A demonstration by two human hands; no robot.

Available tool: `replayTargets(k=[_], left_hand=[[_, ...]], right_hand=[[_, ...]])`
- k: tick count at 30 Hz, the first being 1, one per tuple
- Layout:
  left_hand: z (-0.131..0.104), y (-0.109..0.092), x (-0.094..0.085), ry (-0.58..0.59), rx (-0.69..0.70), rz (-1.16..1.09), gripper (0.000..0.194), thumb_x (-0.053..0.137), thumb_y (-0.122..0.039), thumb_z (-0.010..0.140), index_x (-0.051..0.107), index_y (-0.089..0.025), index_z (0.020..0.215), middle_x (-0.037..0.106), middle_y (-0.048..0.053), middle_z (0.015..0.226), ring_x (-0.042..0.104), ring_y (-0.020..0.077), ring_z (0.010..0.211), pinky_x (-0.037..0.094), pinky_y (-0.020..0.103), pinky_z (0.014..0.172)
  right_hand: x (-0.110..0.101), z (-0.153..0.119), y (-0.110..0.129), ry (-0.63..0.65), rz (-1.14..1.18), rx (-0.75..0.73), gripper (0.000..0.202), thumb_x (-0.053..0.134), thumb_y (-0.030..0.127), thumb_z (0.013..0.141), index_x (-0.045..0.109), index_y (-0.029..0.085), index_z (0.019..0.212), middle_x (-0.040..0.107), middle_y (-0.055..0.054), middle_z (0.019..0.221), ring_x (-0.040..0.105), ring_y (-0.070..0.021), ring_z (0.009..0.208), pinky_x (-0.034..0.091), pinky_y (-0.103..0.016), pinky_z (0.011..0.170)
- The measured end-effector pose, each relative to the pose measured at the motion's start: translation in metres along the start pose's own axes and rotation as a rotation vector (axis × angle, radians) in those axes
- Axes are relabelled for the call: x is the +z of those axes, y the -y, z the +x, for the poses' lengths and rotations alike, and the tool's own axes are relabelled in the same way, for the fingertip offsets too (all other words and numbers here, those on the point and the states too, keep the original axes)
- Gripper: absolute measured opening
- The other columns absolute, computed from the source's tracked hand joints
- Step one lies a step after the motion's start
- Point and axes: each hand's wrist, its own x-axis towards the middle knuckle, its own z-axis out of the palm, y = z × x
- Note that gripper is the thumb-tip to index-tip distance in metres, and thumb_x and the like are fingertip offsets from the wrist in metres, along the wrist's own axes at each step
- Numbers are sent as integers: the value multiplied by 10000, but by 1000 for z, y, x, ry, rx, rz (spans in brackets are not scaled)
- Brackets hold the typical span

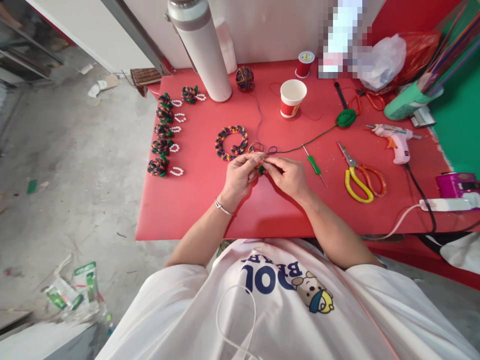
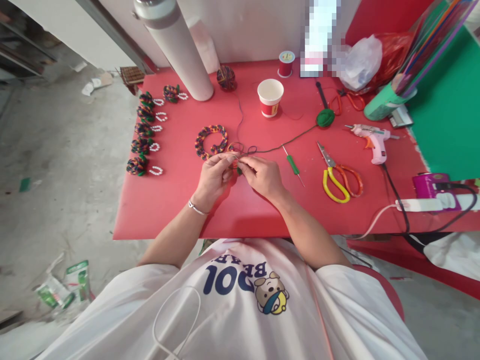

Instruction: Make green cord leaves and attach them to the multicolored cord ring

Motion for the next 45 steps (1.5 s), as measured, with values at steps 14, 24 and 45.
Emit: replayTargets(k=[14,24,45], left_hand=[[2,1,-1,59,21,-39,223,925,-293,666,838,-147,809,716,2,702,338,-14,379,225,168,350],[0,0,0,44,9,-18,214,923,-286,672,836,-145,808,698,0,680,358,-5,384,223,178,360],[3,2,-3,110,-84,-91,285,937,-306,681,793,-133,855,553,-51,525,413,39,387,242,161,340]], right_hand=[[2,0,-4,-29,-14,-58,214,645,340,1034,828,265,1116,866,-45,1052,816,-199,929,622,-305,864],[2,0,-4,-35,-32,-71,224,643,350,1038,829,257,1121,867,-49,1049,819,-200,925,622,-300,851],[3,0,-1,-125,0,-72,230,632,349,1043,825,245,1112,867,-52,1034,813,-182,881,620,-288,830]])
